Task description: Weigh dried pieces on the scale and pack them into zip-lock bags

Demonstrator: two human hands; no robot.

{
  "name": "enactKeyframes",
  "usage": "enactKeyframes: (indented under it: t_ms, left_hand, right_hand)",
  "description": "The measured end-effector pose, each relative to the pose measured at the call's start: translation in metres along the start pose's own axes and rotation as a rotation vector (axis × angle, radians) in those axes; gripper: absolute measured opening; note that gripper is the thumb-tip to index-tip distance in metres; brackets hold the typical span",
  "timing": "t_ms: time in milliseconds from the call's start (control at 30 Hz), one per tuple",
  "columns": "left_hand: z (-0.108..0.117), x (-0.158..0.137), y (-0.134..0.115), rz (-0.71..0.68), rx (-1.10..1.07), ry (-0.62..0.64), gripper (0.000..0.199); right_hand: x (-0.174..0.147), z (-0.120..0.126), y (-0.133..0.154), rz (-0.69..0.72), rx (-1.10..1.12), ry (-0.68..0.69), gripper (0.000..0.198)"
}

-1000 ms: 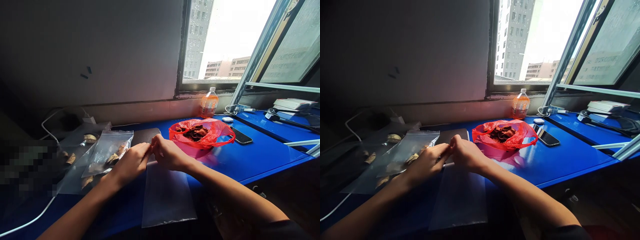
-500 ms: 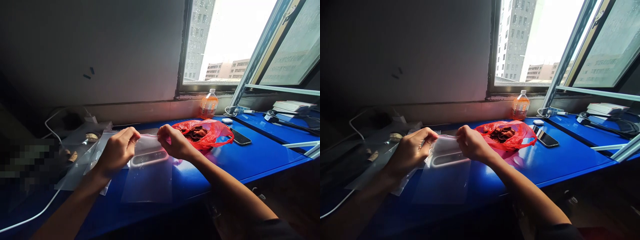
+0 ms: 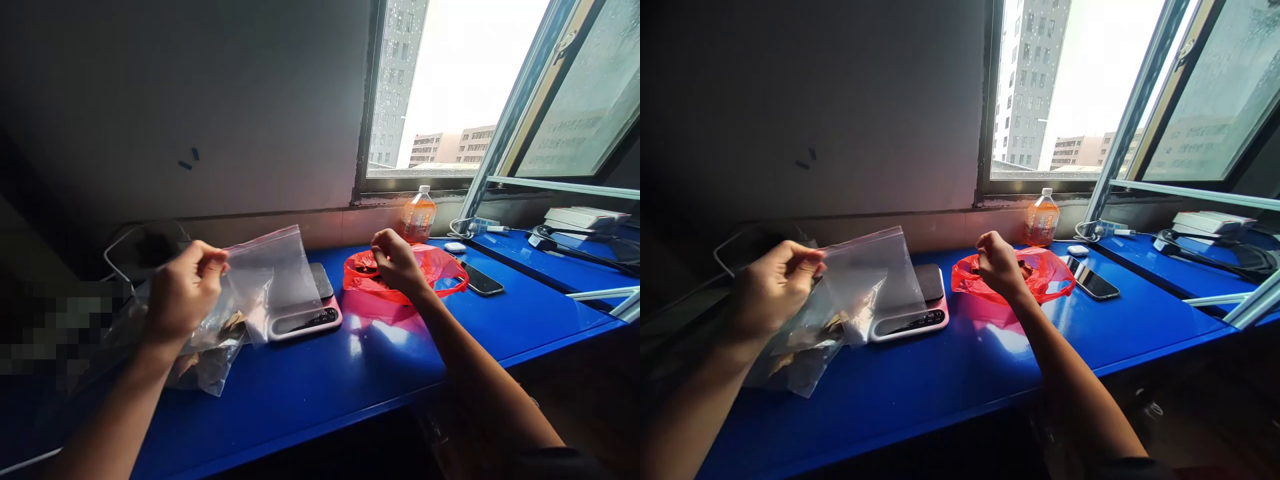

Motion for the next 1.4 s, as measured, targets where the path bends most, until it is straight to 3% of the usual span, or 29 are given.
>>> enactKeyframes:
  t_ms: [100,233,400,467,533,633,700,833,900,967,1067,1200,1300,1400]
  left_hand:
    - [-0.004,0.0,0.009,0.095,-0.253,0.1,0.02]
    - [-0.021,-0.014,-0.016,0.067,-0.463,0.296,0.017]
    - [-0.028,-0.023,-0.031,0.074,-0.555,0.382,0.014]
    - [-0.026,-0.021,-0.026,0.107,-0.531,0.359,0.015]
    - [-0.021,-0.017,-0.016,0.136,-0.514,0.254,0.013]
    - [-0.013,-0.013,-0.001,0.167,-0.483,0.062,0.013]
    - [-0.014,-0.015,0.003,0.166,-0.408,0.03,0.016]
    - [-0.031,-0.029,-0.012,0.072,-0.257,0.161,0.023]
    - [-0.039,-0.037,-0.024,0.013,-0.244,0.225,0.024]
    - [-0.044,-0.043,-0.033,-0.027,-0.269,0.266,0.02]
    - [-0.046,-0.048,-0.039,-0.083,-0.304,0.292,0.016]
    - [-0.045,-0.05,-0.041,-0.142,-0.294,0.309,0.019]
    - [-0.044,-0.05,-0.043,-0.233,-0.296,0.313,0.022]
    - [-0.045,-0.05,-0.043,-0.33,-0.295,0.319,0.025]
  right_hand:
    - [-0.009,-0.006,0.011,-0.022,0.132,0.053,0.018]
    - [-0.026,-0.031,0.036,-0.015,0.326,0.267,0.031]
    - [-0.032,-0.027,0.048,-0.169,0.547,0.232,0.024]
    - [-0.04,-0.018,0.047,-0.232,0.569,0.217,0.025]
    - [-0.057,-0.005,0.037,-0.355,0.572,0.236,0.027]
    - [-0.088,0.024,0.002,-0.566,0.436,0.258,0.028]
    - [-0.103,0.05,-0.027,-0.609,0.27,0.21,0.026]
    - [-0.112,0.092,-0.076,-0.553,-0.258,0.169,0.018]
    - [-0.107,0.098,-0.093,-0.554,-0.521,0.143,0.016]
    - [-0.096,0.094,-0.104,-0.529,-0.651,0.154,0.021]
    - [-0.076,0.078,-0.114,-0.425,-0.615,0.195,0.021]
    - [-0.051,0.067,-0.126,-0.369,-0.487,0.148,0.022]
    - [-0.033,0.068,-0.129,-0.391,-0.326,0.058,0.045]
    - [-0.021,0.072,-0.11,-0.325,-0.282,-0.149,0.05]
Point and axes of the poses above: each hand's wrist, its own x-axis towards the middle knuckle, its own z-axis out of the back of the hand, y = z × x, the point moved 3 cm from there along x, towards the middle knuckle
